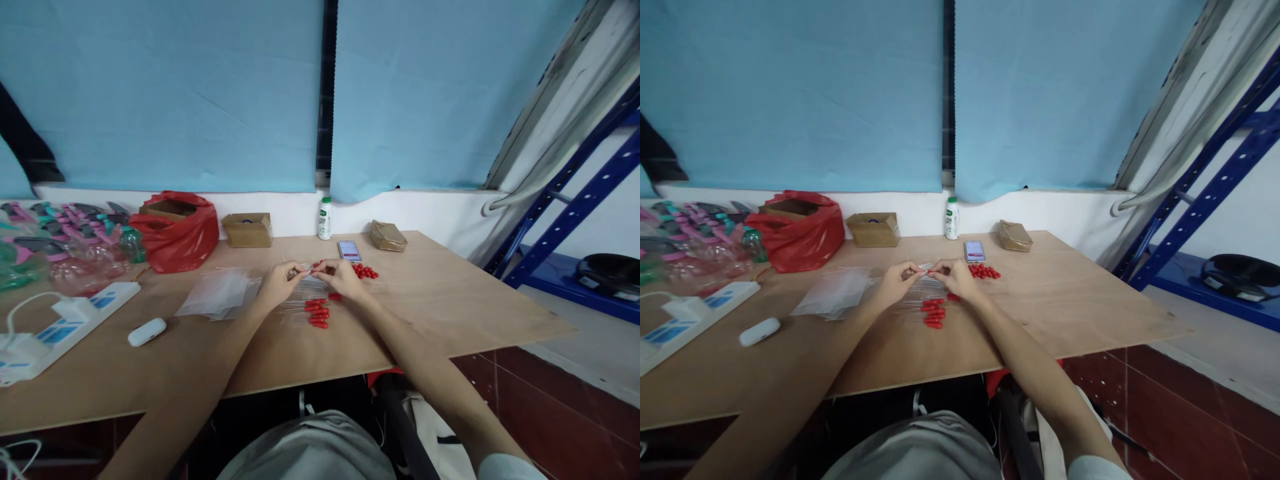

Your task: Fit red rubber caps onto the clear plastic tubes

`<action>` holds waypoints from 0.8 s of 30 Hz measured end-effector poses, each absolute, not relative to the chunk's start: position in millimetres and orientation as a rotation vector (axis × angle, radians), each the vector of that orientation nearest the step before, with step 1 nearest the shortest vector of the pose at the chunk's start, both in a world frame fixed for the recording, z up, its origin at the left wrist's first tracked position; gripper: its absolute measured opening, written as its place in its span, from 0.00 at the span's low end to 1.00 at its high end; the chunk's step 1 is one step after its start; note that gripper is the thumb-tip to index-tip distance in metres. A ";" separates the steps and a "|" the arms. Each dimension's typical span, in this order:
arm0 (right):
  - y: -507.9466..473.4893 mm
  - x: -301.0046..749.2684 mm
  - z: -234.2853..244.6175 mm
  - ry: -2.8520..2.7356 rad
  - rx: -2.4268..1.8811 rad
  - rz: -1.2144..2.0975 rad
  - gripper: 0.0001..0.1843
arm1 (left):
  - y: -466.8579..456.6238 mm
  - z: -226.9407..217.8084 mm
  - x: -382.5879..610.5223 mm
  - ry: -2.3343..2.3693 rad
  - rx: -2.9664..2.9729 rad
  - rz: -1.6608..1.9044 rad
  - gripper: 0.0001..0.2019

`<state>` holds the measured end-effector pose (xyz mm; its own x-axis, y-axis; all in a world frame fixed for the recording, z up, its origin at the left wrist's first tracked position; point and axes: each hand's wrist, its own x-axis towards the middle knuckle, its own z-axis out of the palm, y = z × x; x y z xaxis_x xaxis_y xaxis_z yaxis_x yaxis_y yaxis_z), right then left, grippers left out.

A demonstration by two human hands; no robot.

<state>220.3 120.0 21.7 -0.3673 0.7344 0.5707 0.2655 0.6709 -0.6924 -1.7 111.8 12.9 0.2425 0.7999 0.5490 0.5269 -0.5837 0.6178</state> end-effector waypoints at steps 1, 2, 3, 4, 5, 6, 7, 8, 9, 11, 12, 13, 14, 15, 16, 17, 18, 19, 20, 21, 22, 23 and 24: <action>118.8 220.1 22.1 -1.934 -0.776 0.607 0.14 | 111.4 13.3 -1.8 1.222 2.215 1.258 0.15; 117.7 219.8 22.5 -1.939 -0.771 0.589 0.13 | 110.9 13.8 -2.1 1.215 2.217 1.250 0.15; 116.6 219.7 23.0 -1.949 -0.764 0.568 0.13 | 110.5 14.3 -2.5 1.208 2.222 1.240 0.15; 115.6 219.5 23.4 -1.962 -0.754 0.544 0.12 | 110.1 14.8 -3.0 1.197 2.228 1.229 0.15; 114.6 219.4 23.8 -1.976 -0.744 0.517 0.12 | 109.9 15.1 -3.6 1.186 2.234 1.220 0.14; 113.8 219.2 24.1 -1.991 -0.734 0.486 0.11 | 109.8 15.4 -4.1 1.176 2.242 1.211 0.14; 113.1 219.1 24.4 -2.008 -0.726 0.451 0.11 | 109.8 15.6 -4.7 1.169 2.250 1.202 0.14; 112.4 218.9 24.7 -2.027 -0.721 0.413 0.10 | 109.8 15.7 -5.1 1.168 2.256 1.197 0.13; 111.8 218.6 24.9 -2.044 -0.718 0.375 0.10 | 109.9 15.7 -5.4 1.168 2.259 1.198 0.13; 110.9 218.1 25.2 -2.069 -0.718 0.313 0.10 | 110.2 15.4 -5.7 1.158 2.253 1.206 0.13; 110.9 217.9 25.2 -2.076 -0.718 0.293 0.10 | 110.4 15.1 -5.8 1.147 2.243 1.216 0.13; 111.2 217.8 25.0 -2.081 -0.717 0.278 0.10 | 110.6 14.6 -5.8 1.137 2.231 1.227 0.13; 111.9 217.9 24.8 -2.088 -0.714 0.267 0.09 | 110.7 14.2 -5.8 1.132 2.223 1.232 0.13; 112.9 218.1 24.4 -2.101 -0.710 0.261 0.09 | 110.8 13.6 -5.8 1.136 2.222 1.231 0.13; 114.2 218.4 24.0 -2.120 -0.706 0.258 0.08 | 110.8 13.1 -5.9 1.151 2.226 1.227 0.13; 115.7 218.9 23.6 -2.137 -0.704 0.260 0.07 | 110.7 12.8 -5.9 1.172 2.237 1.218 0.12; 117.2 219.4 23.2 -2.150 -0.707 0.268 0.07 | 110.4 12.6 -5.8 1.193 2.255 1.204 0.12; 118.4 219.9 23.1 -2.155 -0.714 0.284 0.06 | 110.0 12.7 -5.7 1.213 2.275 1.196 0.12; 119.4 220.5 23.3 -2.155 -0.726 0.308 0.06 | 109.4 13.0 -5.5 1.231 2.295 1.196 0.11; 119.9 221.0 23.8 -2.149 -0.739 0.338 0.06 | 108.8 13.5 -5.3 1.245 2.316 1.202 0.10; 119.9 221.4 24.6 -2.141 -0.751 0.371 0.06 | 108.2 14.1 -5.0 1.257 2.334 1.214 0.10; 119.6 221.8 25.6 -2.136 -0.760 0.404 0.07 | 107.6 14.8 -4.6 1.264 2.348 1.228 0.09; 119.1 222.1 26.7 -2.132 -0.763 0.435 0.08 | 107.1 15.5 -4.4 1.270 2.359 1.240 0.08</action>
<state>222.1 119.1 26.7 -0.4879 0.6513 0.5811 0.3713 0.7574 -0.5371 -4.4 107.1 15.5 0.2837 0.7601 0.5845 0.6022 -0.6156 0.5083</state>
